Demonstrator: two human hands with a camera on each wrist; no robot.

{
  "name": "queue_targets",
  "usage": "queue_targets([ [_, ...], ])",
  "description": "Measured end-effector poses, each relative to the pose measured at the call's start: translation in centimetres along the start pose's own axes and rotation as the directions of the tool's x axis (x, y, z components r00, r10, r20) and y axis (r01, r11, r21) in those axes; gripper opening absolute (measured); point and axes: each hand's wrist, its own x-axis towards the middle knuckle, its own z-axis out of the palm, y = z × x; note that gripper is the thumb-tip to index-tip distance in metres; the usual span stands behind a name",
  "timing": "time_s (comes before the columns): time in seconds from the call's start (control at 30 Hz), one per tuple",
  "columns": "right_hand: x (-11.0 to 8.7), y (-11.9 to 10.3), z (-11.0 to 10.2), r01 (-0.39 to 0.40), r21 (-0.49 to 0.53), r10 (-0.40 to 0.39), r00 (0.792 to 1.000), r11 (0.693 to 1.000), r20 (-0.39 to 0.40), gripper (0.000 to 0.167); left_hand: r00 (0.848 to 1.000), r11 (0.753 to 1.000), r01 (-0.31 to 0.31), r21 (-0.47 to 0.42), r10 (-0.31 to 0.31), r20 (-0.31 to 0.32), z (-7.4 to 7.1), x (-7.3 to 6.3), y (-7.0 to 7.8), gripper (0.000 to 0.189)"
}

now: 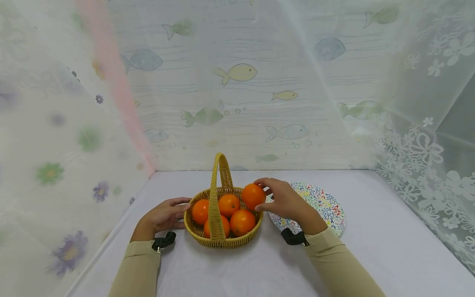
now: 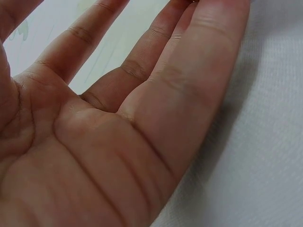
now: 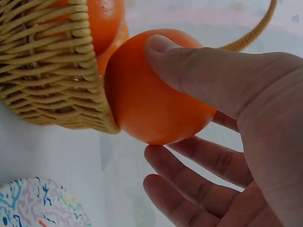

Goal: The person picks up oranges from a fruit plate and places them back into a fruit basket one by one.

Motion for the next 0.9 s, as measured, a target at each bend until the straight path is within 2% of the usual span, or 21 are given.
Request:
queue_targets([
  [0.17, 0.0, -0.2, 0.8, 0.022, -0.030, -0.023, 1.000, 0.999, -0.017, 0.067, 1.000, 1.000, 0.001, -0.003, -0.001, -0.003, 0.1, 0.0, 0.0, 0.056],
  [0.37, 0.1, -0.4, 1.6, -0.019, -0.040, 0.018, 1.000, 0.999, -0.026, 0.069, 1.000, 1.000, 0.000, 0.000, 0.000, -0.002, 0.2, -0.1, 0.1, 0.056],
  [0.6, 0.3, -0.4, 2.3, -0.041, -0.107, 0.040, 0.999, 0.993, -0.013, 0.071, 1.000, 1.000, -0.002, 0.005, 0.002, 0.012, 0.2, -0.4, 0.3, 0.055],
  [0.9, 0.2, -0.3, 2.3, -0.025, -0.086, 0.025, 1.000, 0.996, -0.009, 0.072, 1.000, 1.000, -0.005, 0.015, 0.004, 0.011, -0.1, -0.3, 0.1, 0.054],
])
